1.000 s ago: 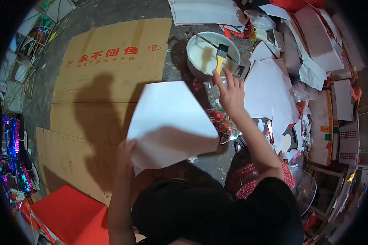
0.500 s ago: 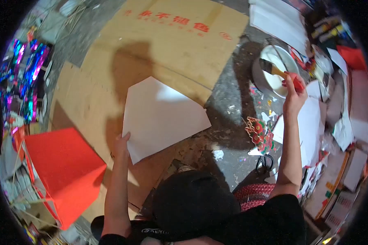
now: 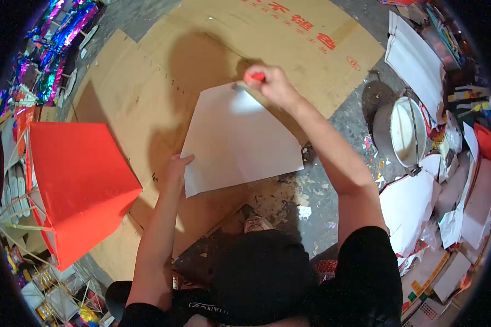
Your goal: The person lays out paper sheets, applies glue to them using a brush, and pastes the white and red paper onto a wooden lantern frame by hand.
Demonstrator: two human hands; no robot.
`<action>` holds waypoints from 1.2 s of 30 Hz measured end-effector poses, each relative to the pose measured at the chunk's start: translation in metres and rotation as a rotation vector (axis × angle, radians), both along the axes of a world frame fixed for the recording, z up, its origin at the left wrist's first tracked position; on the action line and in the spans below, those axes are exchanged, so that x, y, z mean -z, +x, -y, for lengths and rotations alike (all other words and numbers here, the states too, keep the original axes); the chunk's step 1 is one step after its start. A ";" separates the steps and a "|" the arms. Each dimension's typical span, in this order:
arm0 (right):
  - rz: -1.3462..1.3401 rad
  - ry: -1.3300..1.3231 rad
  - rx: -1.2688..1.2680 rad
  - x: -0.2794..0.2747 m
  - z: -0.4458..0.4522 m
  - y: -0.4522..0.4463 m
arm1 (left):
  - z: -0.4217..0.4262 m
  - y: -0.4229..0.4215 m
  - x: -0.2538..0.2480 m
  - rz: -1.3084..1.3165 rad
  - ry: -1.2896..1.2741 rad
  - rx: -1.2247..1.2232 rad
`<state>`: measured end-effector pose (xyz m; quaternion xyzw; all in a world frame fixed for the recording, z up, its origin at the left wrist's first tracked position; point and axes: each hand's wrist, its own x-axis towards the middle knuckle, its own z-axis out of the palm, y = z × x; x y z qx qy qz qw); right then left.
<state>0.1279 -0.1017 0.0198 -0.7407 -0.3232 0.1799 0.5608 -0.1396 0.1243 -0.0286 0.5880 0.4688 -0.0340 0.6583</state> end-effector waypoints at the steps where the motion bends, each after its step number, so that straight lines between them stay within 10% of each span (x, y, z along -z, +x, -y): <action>1: 0.023 0.021 -0.014 0.000 -0.011 0.006 | 0.001 0.002 -0.004 -0.040 0.014 -0.005; 16: -0.309 -0.184 0.211 -0.037 0.231 -0.175 | -0.016 -0.005 0.018 -0.016 -0.033 0.093; 21: 0.190 0.141 1.228 -0.095 0.300 -0.123 | 0.000 -0.018 -0.006 0.192 0.099 0.118; 26: -0.091 -0.135 0.983 -0.033 0.388 -0.059 | -0.038 -0.073 0.022 -0.118 0.219 0.211; 31: 0.256 0.071 1.101 -0.100 0.315 -0.093 | -0.029 -0.113 0.023 -0.135 -0.059 -0.040; 36: -0.089 0.123 0.655 -0.071 0.117 -0.125 | -0.012 -0.124 0.028 -0.045 -0.240 -0.192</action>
